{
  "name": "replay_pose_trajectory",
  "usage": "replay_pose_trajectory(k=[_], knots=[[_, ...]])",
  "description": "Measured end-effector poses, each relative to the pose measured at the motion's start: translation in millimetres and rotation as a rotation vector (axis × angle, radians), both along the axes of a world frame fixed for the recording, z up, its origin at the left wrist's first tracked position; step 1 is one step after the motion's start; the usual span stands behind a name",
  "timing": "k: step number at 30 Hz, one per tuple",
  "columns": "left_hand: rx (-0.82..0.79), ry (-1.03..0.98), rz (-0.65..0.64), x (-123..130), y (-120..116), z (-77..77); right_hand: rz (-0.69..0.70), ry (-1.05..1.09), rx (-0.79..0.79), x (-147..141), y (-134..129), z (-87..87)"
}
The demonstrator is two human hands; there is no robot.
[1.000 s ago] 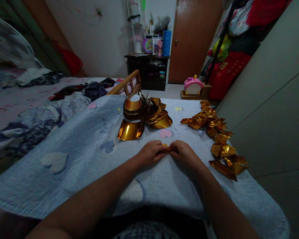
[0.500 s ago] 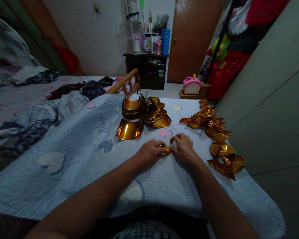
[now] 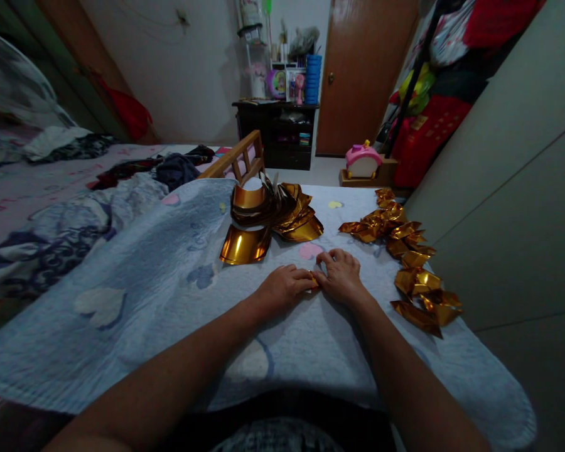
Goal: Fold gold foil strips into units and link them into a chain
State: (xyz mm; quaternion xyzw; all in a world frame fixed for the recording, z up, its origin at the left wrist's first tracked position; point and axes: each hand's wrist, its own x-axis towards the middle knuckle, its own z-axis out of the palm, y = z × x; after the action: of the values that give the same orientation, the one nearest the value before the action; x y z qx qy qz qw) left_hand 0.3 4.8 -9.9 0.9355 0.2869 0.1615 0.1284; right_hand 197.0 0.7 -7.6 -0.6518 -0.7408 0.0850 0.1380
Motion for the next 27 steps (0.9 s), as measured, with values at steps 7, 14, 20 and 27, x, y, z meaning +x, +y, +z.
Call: replay_pose_trajectory(k=[7, 14, 20, 27], knots=[[0.007, 0.015, 0.017, 0, -4, 6.1, 0.034, 0.011, -0.054, 6, 0, 2.5], [0.009, 0.034, 0.019, 0, -5, 8.0, 0.102, 0.043, -0.15, 16, -1, 10.7], [0.031, 0.005, 0.007, -2, -5, 7.2, 0.154, 0.071, -0.183, 23, -1, 14.3], [0.019, -0.071, -0.014, -6, -3, 0.4, 0.254, 0.197, -0.121, 38, -2, 5.7]])
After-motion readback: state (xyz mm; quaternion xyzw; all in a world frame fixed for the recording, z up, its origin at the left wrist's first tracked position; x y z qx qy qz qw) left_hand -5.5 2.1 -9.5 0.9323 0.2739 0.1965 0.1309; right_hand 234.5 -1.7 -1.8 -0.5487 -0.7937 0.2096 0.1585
